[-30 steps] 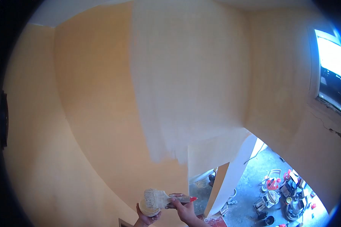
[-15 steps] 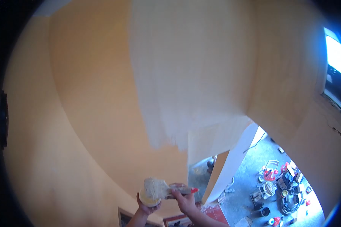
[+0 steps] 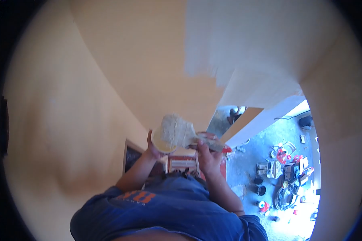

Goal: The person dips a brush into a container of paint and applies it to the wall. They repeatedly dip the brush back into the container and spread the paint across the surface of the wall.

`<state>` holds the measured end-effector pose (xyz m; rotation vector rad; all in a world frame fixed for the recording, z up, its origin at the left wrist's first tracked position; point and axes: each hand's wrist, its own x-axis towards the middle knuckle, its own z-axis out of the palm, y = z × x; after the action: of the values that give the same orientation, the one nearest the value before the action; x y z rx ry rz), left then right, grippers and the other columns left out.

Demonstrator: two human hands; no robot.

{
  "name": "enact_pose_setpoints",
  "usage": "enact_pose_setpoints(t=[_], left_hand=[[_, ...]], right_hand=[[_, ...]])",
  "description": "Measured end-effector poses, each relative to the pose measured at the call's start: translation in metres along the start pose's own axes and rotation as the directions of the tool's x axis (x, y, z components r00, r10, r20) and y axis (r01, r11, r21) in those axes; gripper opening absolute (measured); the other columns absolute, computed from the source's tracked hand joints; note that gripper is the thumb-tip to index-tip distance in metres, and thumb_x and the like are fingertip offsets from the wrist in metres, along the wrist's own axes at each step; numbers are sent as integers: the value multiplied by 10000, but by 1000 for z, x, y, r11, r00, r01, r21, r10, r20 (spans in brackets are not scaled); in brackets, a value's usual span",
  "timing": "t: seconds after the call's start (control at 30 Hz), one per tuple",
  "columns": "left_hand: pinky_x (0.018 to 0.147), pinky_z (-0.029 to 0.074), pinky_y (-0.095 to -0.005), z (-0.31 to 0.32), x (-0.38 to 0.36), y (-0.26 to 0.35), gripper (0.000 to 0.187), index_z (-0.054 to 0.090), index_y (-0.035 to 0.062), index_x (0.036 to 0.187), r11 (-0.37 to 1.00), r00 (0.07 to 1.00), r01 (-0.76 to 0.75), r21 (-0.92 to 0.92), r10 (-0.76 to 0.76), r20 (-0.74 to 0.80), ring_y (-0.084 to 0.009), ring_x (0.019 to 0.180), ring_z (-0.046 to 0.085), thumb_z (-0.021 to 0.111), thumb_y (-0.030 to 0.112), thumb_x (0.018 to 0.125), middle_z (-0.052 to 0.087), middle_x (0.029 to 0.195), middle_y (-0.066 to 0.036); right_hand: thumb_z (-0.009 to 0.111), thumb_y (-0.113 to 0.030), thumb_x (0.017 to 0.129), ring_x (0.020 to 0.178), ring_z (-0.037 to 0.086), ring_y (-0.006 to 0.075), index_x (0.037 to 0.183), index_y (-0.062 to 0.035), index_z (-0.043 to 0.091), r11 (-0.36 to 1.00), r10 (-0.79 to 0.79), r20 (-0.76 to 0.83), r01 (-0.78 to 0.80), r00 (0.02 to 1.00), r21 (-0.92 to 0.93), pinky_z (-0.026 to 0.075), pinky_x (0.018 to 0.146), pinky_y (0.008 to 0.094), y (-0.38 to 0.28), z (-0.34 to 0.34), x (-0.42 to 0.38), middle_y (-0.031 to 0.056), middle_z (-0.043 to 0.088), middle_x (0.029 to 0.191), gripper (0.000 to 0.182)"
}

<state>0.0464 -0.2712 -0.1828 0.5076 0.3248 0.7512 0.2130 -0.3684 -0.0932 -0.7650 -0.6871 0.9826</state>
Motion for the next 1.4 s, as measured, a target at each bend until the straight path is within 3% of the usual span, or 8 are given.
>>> enact_pose_setpoints(t=[0.07,0.23,0.33,0.4,0.57,0.73,1.03,1.4], left_hand=[[905,476,-475,-31,9,-2,985,241,157,1445,982,876,78,-170,14,482,-335,1211,473,304,821,720,397,1396,-150],[742,538,-482,-22,2,-4,980,268,146,1433,999,999,36,-22,-36,17,-322,1202,474,311,817,720,391,1399,-138],[577,549,-435,-42,4,-3,974,300,133,1414,984,962,116,-132,-78,262,-317,1088,557,330,814,717,454,1339,-153],[517,541,-383,2,-1,1,978,331,105,1390,978,995,34,-206,-52,-85,-318,964,617,364,808,710,522,1254,-174],[499,531,-349,-48,6,-11,956,334,60,1375,931,913,190,-312,-50,406,-346,786,637,429,760,730,539,1181,-244],[473,479,-358,-60,-2,-9,929,325,147,1396,948,967,155,-277,-89,238,-338,720,609,400,787,725,535,1210,-183],[509,543,-352,-36,-7,-2,851,312,77,1381,947,984,104,-303,-54,170,-360,721,622,442,680,795,504,1191,-273],[494,523,-348,-43,-5,-2,847,331,77,1373,948,968,102,-300,-25,250,-347,718,613,439,684,793,510,1165,-274]], right_hand=[[522,-70,890,900,587,222,1116,-26,456,984,-12,44,20,999,-179,544,709,376,6,-15,2,120,532,1075,239],[519,-81,890,892,595,237,1094,-9,463,994,-66,48,69,997,-79,549,730,393,0,-1,-2,140,533,1048,223],[513,-77,890,904,598,233,1094,-9,466,986,-83,53,89,995,-139,558,733,397,-1,-6,-6,137,532,1046,220],[556,-37,885,877,620,208,1044,35,497,993,-37,42,41,998,-107,546,758,347,-1,-9,-5,143,592,991,185],[554,-52,882,840,627,206,1068,28,506,996,9,72,-2,997,-92,536,737,328,-4,1,-6,127,586,980,208],[572,-59,884,874,629,221,1047,41,520,994,42,81,-34,996,-103,546,726,349,-1,3,-8,149,593,993,198],[590,-44,880,900,627,194,1035,50,551,993,61,83,-52,995,-104,550,780,321,-1,4,-7,130,613,996,185],[586,-41,883,914,623,192,1053,46,542,999,31,115,-26,993,-46,544,792,319,7,4,-5,130,614,989,196]])
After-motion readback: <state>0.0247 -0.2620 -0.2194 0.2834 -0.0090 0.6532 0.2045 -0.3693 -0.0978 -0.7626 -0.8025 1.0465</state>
